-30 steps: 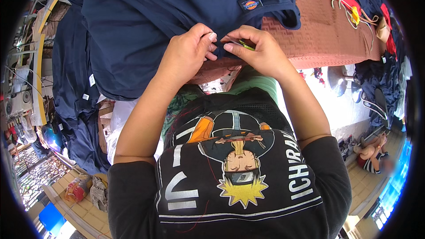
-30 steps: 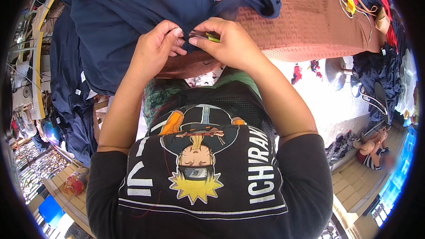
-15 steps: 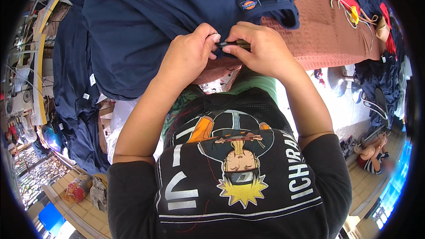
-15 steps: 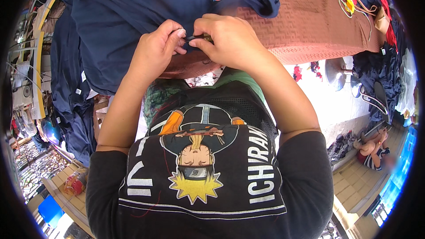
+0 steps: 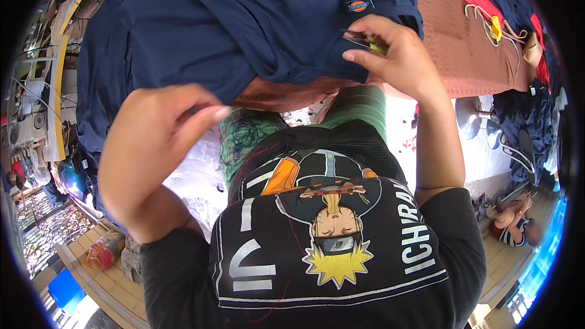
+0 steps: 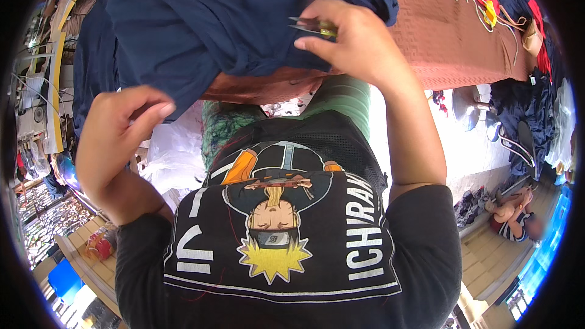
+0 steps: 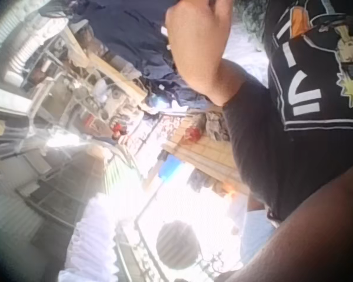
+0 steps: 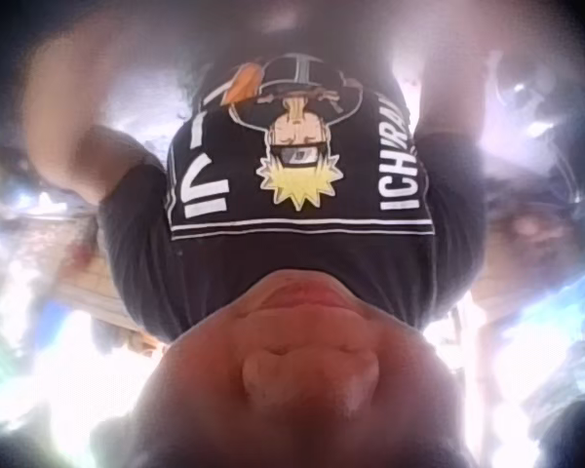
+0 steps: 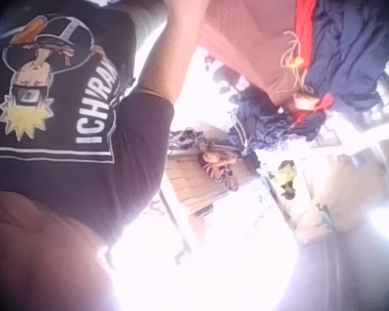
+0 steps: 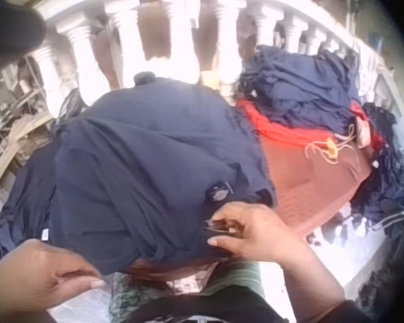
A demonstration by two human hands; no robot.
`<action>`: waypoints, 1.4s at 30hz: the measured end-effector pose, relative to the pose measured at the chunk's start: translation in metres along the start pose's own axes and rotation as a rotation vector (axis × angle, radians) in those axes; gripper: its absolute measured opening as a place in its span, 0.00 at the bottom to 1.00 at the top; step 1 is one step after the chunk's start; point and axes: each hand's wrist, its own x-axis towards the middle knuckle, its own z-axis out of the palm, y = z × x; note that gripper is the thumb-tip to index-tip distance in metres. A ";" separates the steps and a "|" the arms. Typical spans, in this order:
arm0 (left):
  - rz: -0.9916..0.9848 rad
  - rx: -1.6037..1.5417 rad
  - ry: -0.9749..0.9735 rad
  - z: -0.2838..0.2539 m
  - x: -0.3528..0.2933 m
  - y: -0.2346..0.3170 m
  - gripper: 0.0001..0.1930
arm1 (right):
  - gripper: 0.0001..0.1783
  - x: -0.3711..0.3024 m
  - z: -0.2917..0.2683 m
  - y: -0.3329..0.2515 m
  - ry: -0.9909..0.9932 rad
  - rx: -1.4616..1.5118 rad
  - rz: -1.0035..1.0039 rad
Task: The person trims excess threads from several dark blue shirts using snips, handling each garment one at a time on a workspace.
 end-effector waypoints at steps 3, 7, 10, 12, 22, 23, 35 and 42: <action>0.264 0.069 0.211 0.048 0.036 -0.004 0.11 | 0.16 0.002 0.016 -0.007 -0.160 0.067 -0.055; 0.291 0.181 0.378 0.107 0.071 -0.020 0.12 | 0.16 0.004 0.033 -0.014 -0.278 0.024 0.008; 0.279 0.083 0.424 0.123 0.078 -0.030 0.09 | 0.13 0.001 0.050 0.000 -0.207 0.041 -0.022; 0.212 -0.026 0.426 0.124 0.079 -0.032 0.07 | 0.11 0.001 0.049 0.002 -0.169 0.054 0.001; -0.003 -0.438 0.323 0.115 0.080 -0.029 0.08 | 0.13 0.003 0.038 -0.012 -0.049 0.053 -0.093; 0.002 -0.428 0.321 0.115 0.081 -0.029 0.08 | 0.13 0.003 0.038 -0.014 -0.053 0.017 -0.133; 0.260 0.140 0.096 0.040 0.033 -0.024 0.09 | 0.09 0.008 0.027 -0.016 -0.013 -0.209 -0.301; 0.228 0.341 0.354 0.051 0.024 0.000 0.15 | 0.14 0.009 0.009 -0.009 0.083 -0.010 -0.150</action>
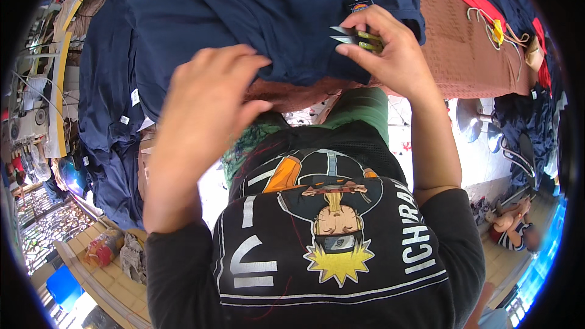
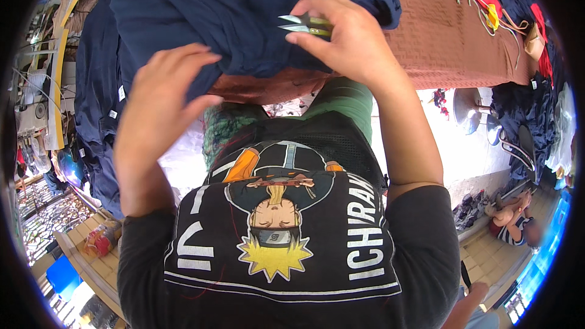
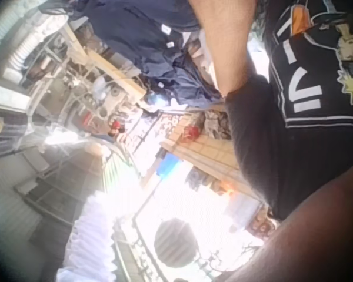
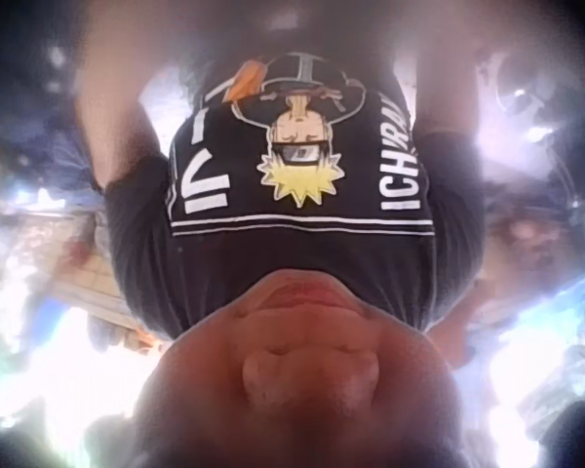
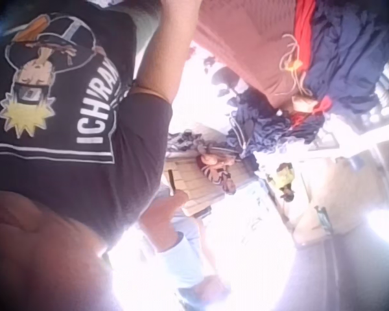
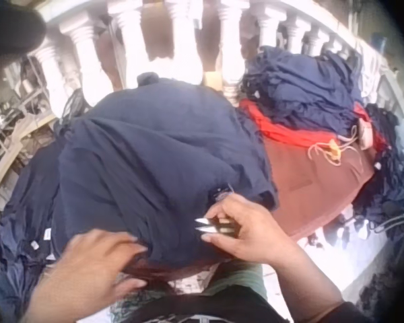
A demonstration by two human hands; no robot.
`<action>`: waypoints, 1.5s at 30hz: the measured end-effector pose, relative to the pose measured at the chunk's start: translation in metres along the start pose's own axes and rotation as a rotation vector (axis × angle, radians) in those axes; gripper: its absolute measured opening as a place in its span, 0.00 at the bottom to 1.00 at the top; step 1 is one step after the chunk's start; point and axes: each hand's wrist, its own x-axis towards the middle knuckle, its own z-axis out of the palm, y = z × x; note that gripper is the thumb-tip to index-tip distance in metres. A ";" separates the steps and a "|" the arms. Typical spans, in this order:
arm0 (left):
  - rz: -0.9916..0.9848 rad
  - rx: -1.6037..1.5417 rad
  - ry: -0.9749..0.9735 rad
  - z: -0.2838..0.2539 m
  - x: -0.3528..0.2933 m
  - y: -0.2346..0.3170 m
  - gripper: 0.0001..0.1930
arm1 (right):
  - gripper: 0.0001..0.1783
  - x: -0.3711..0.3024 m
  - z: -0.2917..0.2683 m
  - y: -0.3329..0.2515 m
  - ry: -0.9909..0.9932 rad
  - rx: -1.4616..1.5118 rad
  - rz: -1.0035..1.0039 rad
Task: The person trims excess threads from several dark blue shirts using snips, handling each garment one at a time on a workspace.
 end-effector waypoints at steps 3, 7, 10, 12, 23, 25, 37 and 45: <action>0.085 -0.044 0.084 0.058 0.013 -0.004 0.15 | 0.18 0.001 0.011 0.000 -0.091 0.035 -0.062; -0.141 -0.653 0.142 0.067 0.042 -0.017 0.12 | 0.17 -0.001 0.036 0.009 -0.110 0.270 -0.024; -0.223 -0.686 0.432 0.065 0.056 -0.021 0.10 | 0.10 0.010 0.035 0.009 -0.065 0.542 0.181; -0.109 -0.303 0.775 0.073 0.061 -0.018 0.10 | 0.09 0.016 0.028 0.003 -0.033 0.615 0.286; -0.199 -0.922 0.373 0.027 0.079 -0.007 0.16 | 0.10 0.033 -0.005 -0.022 0.146 0.524 0.191; -0.242 -1.251 0.200 0.020 0.078 -0.014 0.16 | 0.10 0.037 -0.014 -0.019 0.168 0.539 0.181; -0.088 -1.333 0.221 0.021 0.074 0.002 0.13 | 0.10 0.041 -0.024 -0.031 0.159 0.561 0.242; -0.189 -0.850 0.288 0.020 0.075 0.009 0.07 | 0.11 0.039 -0.022 -0.028 0.114 0.513 0.275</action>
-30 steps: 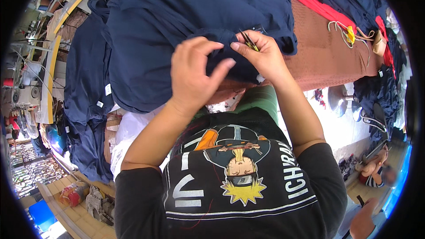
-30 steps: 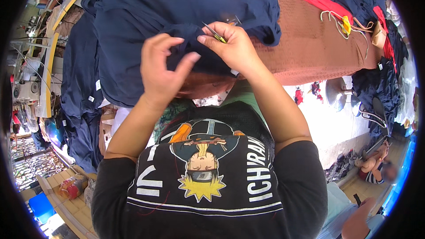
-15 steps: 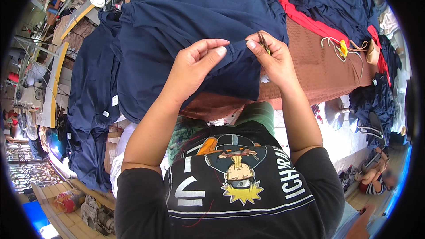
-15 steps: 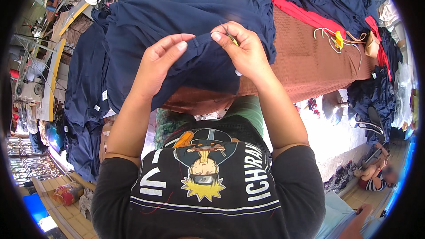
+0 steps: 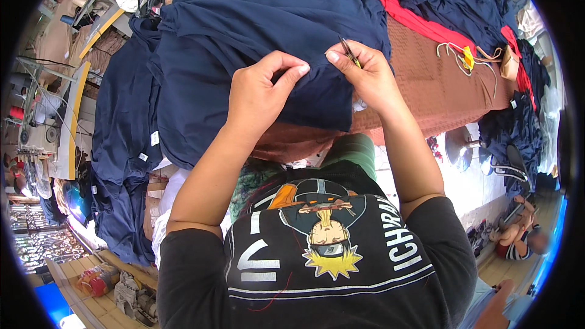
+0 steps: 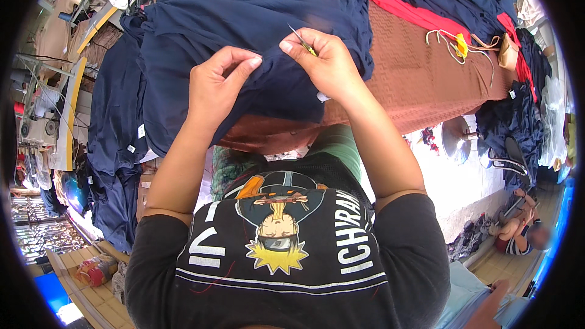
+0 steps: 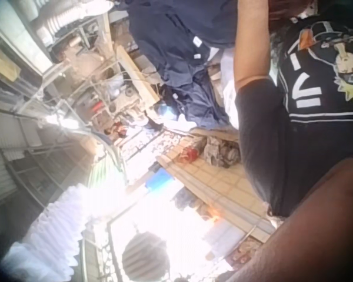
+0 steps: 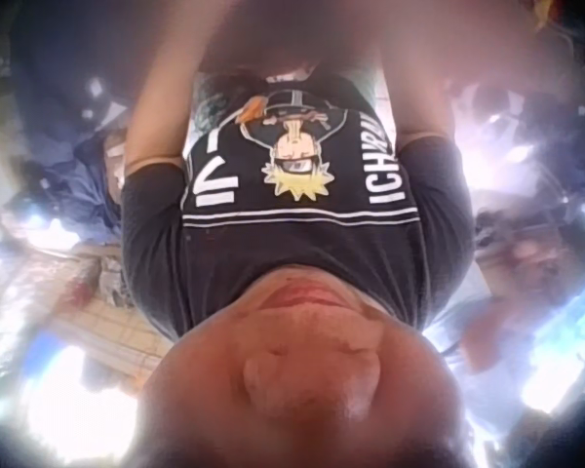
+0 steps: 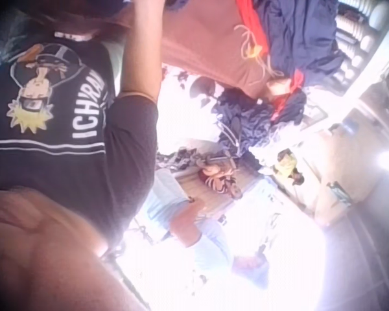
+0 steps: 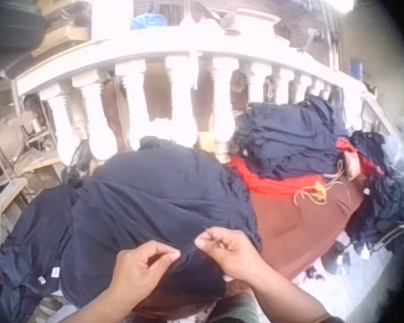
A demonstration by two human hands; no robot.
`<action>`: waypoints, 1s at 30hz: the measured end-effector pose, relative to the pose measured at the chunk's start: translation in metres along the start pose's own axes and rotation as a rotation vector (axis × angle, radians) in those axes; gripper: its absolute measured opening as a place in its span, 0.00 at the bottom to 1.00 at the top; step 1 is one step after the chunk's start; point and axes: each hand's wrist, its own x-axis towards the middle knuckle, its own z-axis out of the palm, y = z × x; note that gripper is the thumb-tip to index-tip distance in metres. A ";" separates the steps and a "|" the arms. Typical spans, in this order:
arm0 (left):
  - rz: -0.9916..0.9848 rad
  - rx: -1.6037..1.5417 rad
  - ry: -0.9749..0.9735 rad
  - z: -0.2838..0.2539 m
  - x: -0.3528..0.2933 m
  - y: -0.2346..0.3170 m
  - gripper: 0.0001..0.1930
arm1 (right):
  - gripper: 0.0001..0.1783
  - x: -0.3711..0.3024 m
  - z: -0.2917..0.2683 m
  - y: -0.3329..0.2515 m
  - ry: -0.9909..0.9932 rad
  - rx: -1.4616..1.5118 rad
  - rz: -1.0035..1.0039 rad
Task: The person trims excess threads from several dark blue shirts using snips, handling each garment one at a time on a workspace.
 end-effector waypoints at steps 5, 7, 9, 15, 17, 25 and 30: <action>-0.053 -0.262 -0.020 0.003 0.003 -0.010 0.09 | 0.12 -0.004 -0.003 -0.007 0.028 -0.273 -0.167; -0.089 -0.317 -0.028 0.001 0.002 -0.007 0.09 | 0.13 -0.007 -0.005 -0.014 0.031 -0.409 -0.287; -0.094 -0.288 -0.024 0.001 0.002 -0.006 0.09 | 0.14 -0.014 -0.010 -0.033 0.005 -0.473 -0.334; -0.064 -0.170 -0.039 0.002 0.000 0.005 0.09 | 0.09 -0.014 -0.018 -0.049 -0.124 -0.626 -0.488; -0.044 -0.133 -0.034 0.003 -0.001 0.006 0.09 | 0.08 -0.012 -0.019 -0.051 -0.148 -0.668 -0.496; -0.020 -0.127 -0.074 0.003 -0.003 0.007 0.08 | 0.07 -0.010 -0.020 -0.053 -0.228 -0.741 -0.508; 0.006 -0.114 0.016 0.007 -0.002 0.000 0.07 | 0.13 -0.010 -0.015 -0.035 -0.176 -0.426 -0.321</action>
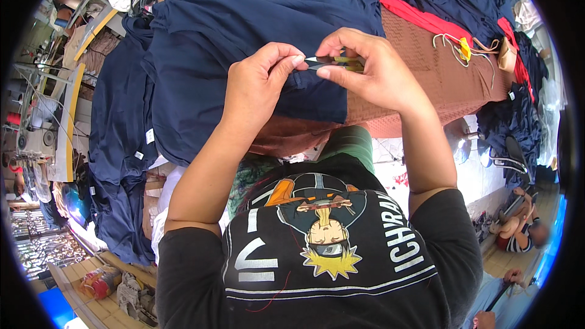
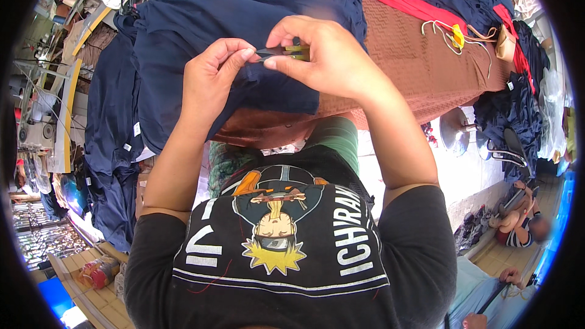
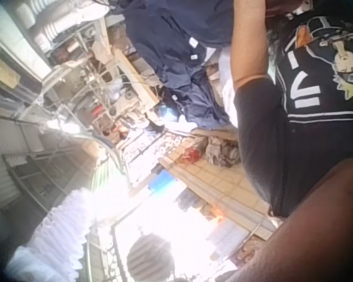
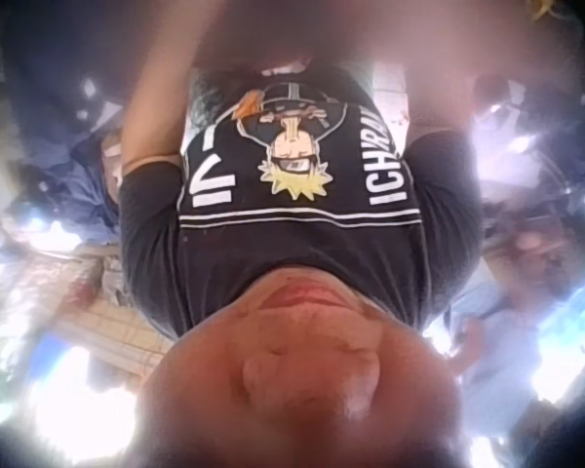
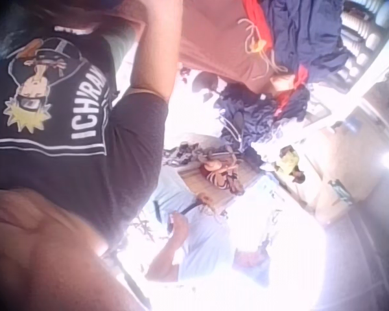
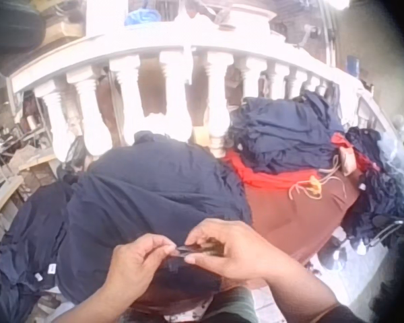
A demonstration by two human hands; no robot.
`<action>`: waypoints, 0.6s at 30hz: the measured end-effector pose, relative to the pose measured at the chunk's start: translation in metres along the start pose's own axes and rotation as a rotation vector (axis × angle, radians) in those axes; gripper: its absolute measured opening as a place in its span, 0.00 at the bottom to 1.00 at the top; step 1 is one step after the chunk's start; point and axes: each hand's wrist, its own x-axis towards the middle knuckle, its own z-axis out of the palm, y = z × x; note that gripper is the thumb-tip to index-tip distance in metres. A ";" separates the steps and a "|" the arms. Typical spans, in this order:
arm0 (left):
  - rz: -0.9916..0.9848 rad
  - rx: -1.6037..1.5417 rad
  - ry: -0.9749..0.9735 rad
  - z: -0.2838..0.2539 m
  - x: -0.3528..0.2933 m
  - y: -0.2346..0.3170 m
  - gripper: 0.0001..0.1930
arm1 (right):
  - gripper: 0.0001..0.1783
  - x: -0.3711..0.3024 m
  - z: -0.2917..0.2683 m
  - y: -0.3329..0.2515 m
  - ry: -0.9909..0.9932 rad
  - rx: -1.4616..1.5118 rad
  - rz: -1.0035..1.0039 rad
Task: The person trims excess threads from several dark blue shirts using snips, handling each garment one at a time on a workspace.
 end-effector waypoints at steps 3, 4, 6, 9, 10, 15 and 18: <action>0.037 -0.065 0.055 0.003 0.000 -0.001 0.06 | 0.16 -0.004 0.019 0.024 -0.136 0.291 0.115; 0.047 -0.097 0.068 0.003 0.000 0.000 0.06 | 0.13 -0.005 0.024 0.024 -0.092 0.371 0.181; 0.063 -0.183 0.085 -0.004 -0.001 0.006 0.07 | 0.10 -0.008 0.031 0.027 0.022 0.440 0.236; 0.193 -0.319 0.104 -0.020 -0.003 0.019 0.07 | 0.08 -0.011 0.035 0.032 0.202 0.331 0.163; 0.185 -0.558 -0.120 -0.039 -0.012 0.024 0.09 | 0.08 -0.011 0.034 0.026 0.239 0.255 0.115; 0.410 -0.754 -0.725 -0.065 0.000 0.034 0.18 | 0.11 -0.013 0.036 0.026 0.345 0.180 -0.081; 0.131 -0.034 -0.235 -0.048 -0.004 0.031 0.16 | 0.13 -0.016 0.034 0.021 0.307 0.155 -0.086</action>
